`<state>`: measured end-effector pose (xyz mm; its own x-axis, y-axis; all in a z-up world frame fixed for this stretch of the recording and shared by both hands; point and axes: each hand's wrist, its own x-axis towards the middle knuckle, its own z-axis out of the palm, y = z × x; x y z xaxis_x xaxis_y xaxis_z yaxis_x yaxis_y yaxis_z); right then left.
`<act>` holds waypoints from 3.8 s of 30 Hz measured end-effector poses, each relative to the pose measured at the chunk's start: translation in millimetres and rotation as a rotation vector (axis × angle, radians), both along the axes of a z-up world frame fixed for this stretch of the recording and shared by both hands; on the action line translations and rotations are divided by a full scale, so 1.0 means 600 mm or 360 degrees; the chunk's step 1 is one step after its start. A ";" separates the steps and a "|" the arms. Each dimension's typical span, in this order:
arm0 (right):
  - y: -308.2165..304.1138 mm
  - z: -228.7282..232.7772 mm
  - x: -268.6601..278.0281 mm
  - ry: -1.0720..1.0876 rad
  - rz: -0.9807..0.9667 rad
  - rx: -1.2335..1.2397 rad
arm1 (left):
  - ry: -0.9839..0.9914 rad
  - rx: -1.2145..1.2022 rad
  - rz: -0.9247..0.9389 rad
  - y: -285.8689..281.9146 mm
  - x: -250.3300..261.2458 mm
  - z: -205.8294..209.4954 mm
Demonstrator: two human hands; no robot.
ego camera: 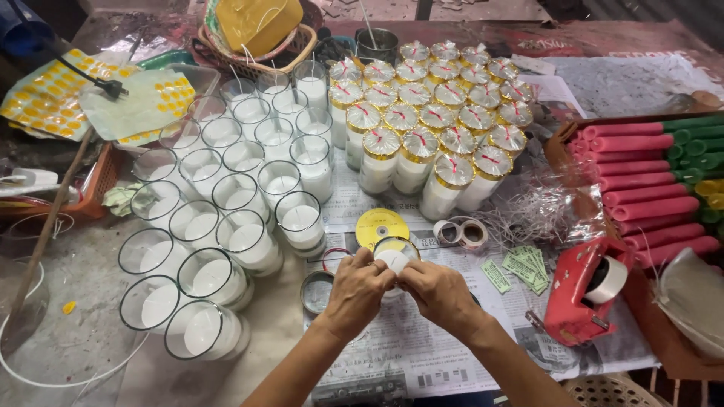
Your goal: Applying decorative gold bands and labels to glass candle containers.
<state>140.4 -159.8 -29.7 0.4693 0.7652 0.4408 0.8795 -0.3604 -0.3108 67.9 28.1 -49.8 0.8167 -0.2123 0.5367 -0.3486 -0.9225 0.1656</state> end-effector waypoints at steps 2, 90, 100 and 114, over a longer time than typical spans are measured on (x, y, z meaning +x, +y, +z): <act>-0.003 -0.007 0.003 -0.0077 -0.0151 -0.0188 | -0.0121 0.0206 0.0083 0.017 0.016 -0.044; -0.100 -0.027 -0.075 0.2469 -0.0405 0.0868 | 0.0370 -0.1723 0.0061 -0.040 -0.114 0.091; -0.052 -0.037 -0.094 0.1965 -0.0349 0.1097 | 0.0354 -0.1880 0.0153 -0.040 -0.106 0.032; -0.012 -0.038 -0.079 0.1062 -0.0650 0.0942 | 0.0004 -0.1968 0.0452 -0.055 -0.064 -0.027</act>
<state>93.2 -166.7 -52.5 0.9410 0.2295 0.2489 0.2998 -0.2235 -0.9275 29.3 -4.7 -65.8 0.7525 0.6096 0.2493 -0.1630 -0.1944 0.9673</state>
